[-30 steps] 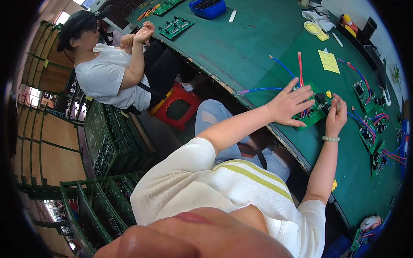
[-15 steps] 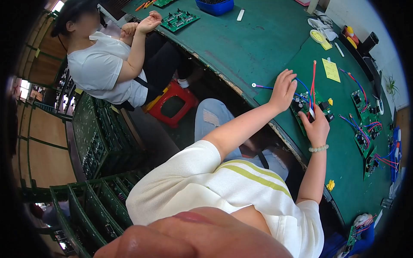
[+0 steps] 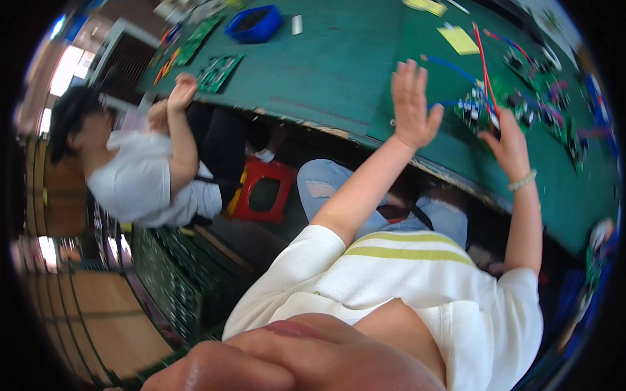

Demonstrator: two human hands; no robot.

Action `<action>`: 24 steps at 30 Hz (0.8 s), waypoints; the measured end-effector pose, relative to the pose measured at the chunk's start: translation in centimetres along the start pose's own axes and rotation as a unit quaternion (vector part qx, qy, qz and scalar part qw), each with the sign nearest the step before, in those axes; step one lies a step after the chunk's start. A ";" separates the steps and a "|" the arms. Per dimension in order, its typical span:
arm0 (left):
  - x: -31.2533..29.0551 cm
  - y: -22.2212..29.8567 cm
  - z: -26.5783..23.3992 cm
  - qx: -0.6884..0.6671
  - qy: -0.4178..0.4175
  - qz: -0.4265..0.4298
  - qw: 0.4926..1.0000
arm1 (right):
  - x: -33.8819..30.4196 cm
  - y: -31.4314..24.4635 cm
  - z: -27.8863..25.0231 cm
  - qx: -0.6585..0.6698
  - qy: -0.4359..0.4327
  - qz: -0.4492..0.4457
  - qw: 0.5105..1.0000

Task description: The person assembles electronic components onto circuit boards by hand at a factory workstation, taking components from a plastic bin and a storage rack and using a blue tool.

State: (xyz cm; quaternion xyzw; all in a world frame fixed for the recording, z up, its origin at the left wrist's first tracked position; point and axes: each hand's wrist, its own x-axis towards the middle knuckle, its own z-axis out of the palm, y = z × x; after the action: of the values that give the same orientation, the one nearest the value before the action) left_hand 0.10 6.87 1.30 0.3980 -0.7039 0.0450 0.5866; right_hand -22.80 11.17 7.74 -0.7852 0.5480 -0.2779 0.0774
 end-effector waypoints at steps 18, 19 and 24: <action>-1.3 -1.6 0.9 -0.083 -0.155 -0.217 0.960 | -10.2 15.5 -11.5 -0.215 0.197 0.247 0.924; -1.3 -1.7 0.9 -0.083 -0.158 -0.218 0.960 | -10.9 16.0 -11.7 -0.221 0.207 0.282 0.910; -1.2 -1.9 1.5 -0.083 -0.167 -0.234 0.954 | -14.3 20.8 -11.8 -0.232 0.178 0.414 0.862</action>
State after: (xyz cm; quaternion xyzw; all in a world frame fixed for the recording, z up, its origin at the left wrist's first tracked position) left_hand 0.10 5.33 -0.94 0.5033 -0.6804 -0.2190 0.4855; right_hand -49.48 18.18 3.64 -0.4186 0.8756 -0.2204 -0.0979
